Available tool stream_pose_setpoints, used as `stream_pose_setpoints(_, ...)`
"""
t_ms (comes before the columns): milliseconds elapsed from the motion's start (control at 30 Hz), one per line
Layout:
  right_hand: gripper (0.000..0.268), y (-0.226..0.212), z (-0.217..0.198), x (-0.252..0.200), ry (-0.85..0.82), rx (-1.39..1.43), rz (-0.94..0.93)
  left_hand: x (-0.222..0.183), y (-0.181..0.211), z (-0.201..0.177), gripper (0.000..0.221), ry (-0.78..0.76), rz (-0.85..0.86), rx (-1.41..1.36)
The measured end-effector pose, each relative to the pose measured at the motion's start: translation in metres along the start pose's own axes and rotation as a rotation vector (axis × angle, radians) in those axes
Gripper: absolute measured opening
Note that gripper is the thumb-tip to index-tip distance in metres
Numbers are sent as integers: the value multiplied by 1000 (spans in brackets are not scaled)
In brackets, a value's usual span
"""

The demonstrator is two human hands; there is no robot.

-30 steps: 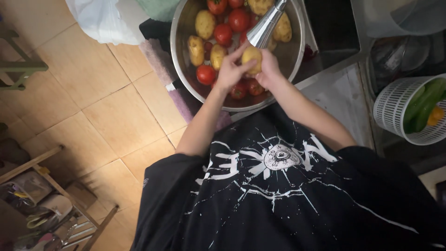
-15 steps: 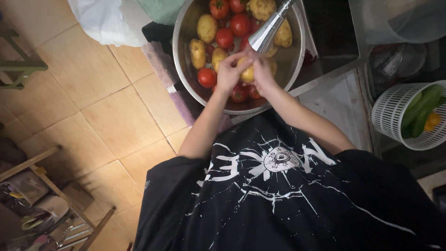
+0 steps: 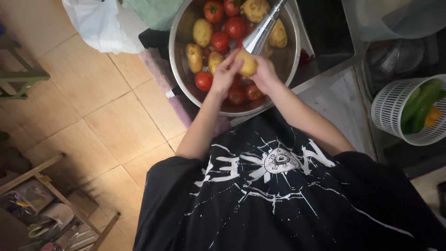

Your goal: Washing potatoes and tomatoes in a large metal bowl in a sink using a flexible faucet.

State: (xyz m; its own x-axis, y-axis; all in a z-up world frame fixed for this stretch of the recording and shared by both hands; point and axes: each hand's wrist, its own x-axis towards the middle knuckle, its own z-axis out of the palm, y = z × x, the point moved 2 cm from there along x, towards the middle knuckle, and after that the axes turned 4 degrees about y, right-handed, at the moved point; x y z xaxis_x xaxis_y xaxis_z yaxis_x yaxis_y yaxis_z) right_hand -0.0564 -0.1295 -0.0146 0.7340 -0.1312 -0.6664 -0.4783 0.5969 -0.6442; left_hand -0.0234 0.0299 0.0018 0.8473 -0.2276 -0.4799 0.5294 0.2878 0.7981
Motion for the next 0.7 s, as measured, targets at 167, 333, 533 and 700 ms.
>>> stream_pose_setpoints(167, 38, -9, -2, -7, 78, 0, 91, -12, 16, 11, 67, -425, 62, -52)
stream_pose_setpoints(333, 35, 4, -25, 17, 37, -170, -241, -20, 21, 26, 62, -160, 47, 7)
stream_pose_setpoints(533, 37, -41, 0, -17, -18, -142, 39, -19, 15, 12, 69, -411, 177, -20)
stream_pose_setpoints(700, 43, -17, -3, 3, -56, -18, 185, -20, 11, 6, 63, -364, 78, 21)
